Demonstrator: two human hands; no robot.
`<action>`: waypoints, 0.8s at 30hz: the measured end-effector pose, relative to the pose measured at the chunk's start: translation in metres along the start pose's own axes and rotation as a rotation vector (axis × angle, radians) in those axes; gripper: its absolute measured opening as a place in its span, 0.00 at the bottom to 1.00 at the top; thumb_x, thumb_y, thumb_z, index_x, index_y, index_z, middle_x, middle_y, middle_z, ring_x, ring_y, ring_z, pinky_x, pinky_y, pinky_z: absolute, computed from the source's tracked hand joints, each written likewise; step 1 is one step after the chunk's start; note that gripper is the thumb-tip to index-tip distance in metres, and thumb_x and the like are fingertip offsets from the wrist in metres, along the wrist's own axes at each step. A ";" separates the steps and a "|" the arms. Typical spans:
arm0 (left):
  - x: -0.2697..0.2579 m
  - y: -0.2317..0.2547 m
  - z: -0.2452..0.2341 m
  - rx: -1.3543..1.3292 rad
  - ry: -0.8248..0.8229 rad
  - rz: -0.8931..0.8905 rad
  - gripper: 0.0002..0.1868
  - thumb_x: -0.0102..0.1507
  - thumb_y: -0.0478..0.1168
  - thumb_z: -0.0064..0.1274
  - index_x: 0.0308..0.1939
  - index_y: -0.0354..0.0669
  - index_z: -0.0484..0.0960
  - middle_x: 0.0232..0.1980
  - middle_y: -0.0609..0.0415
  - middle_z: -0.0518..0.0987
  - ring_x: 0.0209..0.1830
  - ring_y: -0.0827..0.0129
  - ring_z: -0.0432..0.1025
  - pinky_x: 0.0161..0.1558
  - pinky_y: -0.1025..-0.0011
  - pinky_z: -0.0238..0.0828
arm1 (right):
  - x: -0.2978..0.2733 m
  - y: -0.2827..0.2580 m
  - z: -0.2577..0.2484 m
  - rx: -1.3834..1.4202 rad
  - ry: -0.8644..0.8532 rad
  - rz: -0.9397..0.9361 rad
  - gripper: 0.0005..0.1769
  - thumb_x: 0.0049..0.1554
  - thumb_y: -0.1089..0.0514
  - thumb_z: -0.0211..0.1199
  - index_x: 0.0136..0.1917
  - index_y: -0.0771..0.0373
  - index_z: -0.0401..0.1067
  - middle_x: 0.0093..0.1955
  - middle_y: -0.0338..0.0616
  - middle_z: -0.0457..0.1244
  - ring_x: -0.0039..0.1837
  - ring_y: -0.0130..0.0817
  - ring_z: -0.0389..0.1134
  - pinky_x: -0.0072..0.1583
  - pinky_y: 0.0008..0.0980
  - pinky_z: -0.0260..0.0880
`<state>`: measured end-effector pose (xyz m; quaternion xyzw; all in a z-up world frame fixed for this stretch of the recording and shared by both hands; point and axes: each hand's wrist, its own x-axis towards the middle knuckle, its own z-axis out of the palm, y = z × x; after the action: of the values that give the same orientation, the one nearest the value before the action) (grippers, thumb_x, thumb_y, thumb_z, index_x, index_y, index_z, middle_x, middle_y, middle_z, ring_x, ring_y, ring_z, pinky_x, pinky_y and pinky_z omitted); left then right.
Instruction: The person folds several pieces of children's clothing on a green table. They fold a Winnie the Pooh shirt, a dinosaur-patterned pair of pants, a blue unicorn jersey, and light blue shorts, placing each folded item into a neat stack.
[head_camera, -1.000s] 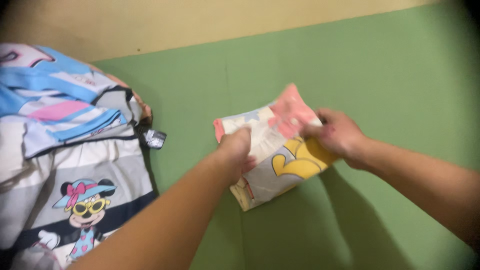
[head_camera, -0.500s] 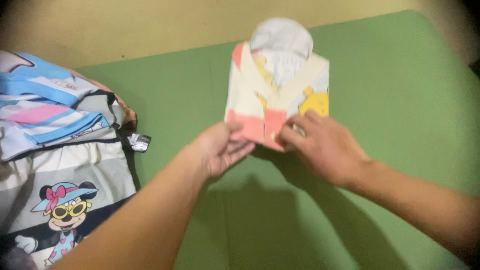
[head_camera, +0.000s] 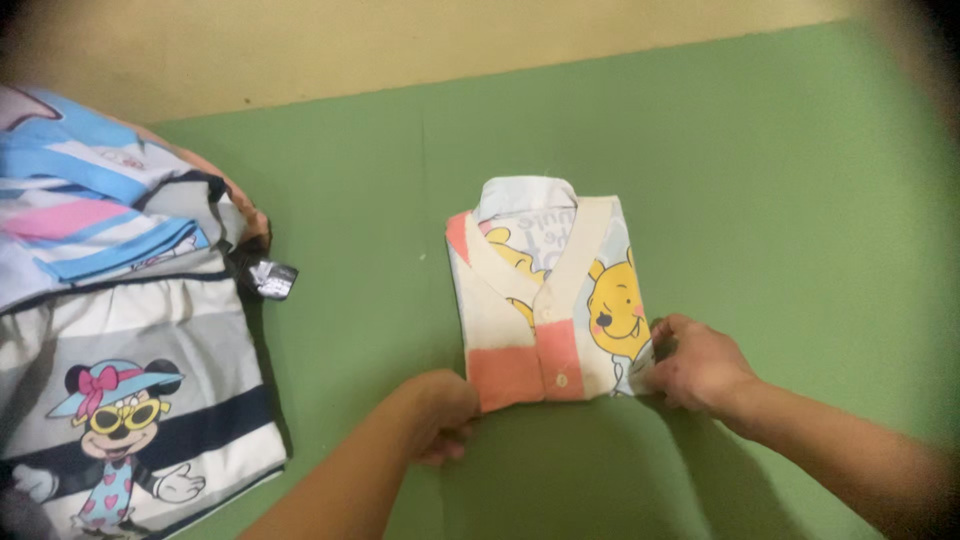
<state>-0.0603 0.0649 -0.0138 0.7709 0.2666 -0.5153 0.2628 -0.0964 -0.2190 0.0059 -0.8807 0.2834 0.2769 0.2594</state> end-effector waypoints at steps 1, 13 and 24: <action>-0.008 0.008 -0.004 0.046 0.107 0.033 0.22 0.65 0.48 0.47 0.61 0.47 0.77 0.51 0.51 0.77 0.43 0.59 0.71 0.46 0.57 0.70 | 0.003 -0.001 -0.005 -0.039 0.002 0.055 0.28 0.49 0.58 0.71 0.64 0.57 0.72 0.57 0.47 0.69 0.59 0.42 0.73 0.65 0.41 0.73; -0.015 0.128 -0.069 0.316 0.673 0.598 0.28 0.64 0.44 0.49 0.69 0.47 0.66 0.72 0.51 0.65 0.74 0.51 0.56 0.66 0.50 0.62 | 0.081 -0.094 -0.064 -0.071 0.193 -0.413 0.35 0.50 0.61 0.69 0.71 0.56 0.66 0.68 0.52 0.61 0.62 0.46 0.68 0.64 0.41 0.70; 0.027 0.167 -0.085 0.084 0.545 0.619 0.27 0.58 0.52 0.60 0.62 0.62 0.78 0.62 0.59 0.79 0.67 0.59 0.68 0.69 0.53 0.58 | 0.116 -0.146 -0.072 0.217 -0.183 -0.242 0.32 0.58 0.57 0.65 0.74 0.54 0.64 0.62 0.52 0.69 0.43 0.36 0.70 0.44 0.38 0.73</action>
<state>0.1180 0.0066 0.0107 0.9329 0.0608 -0.1994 0.2937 0.1016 -0.2011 0.0275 -0.8465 0.1789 0.2903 0.4089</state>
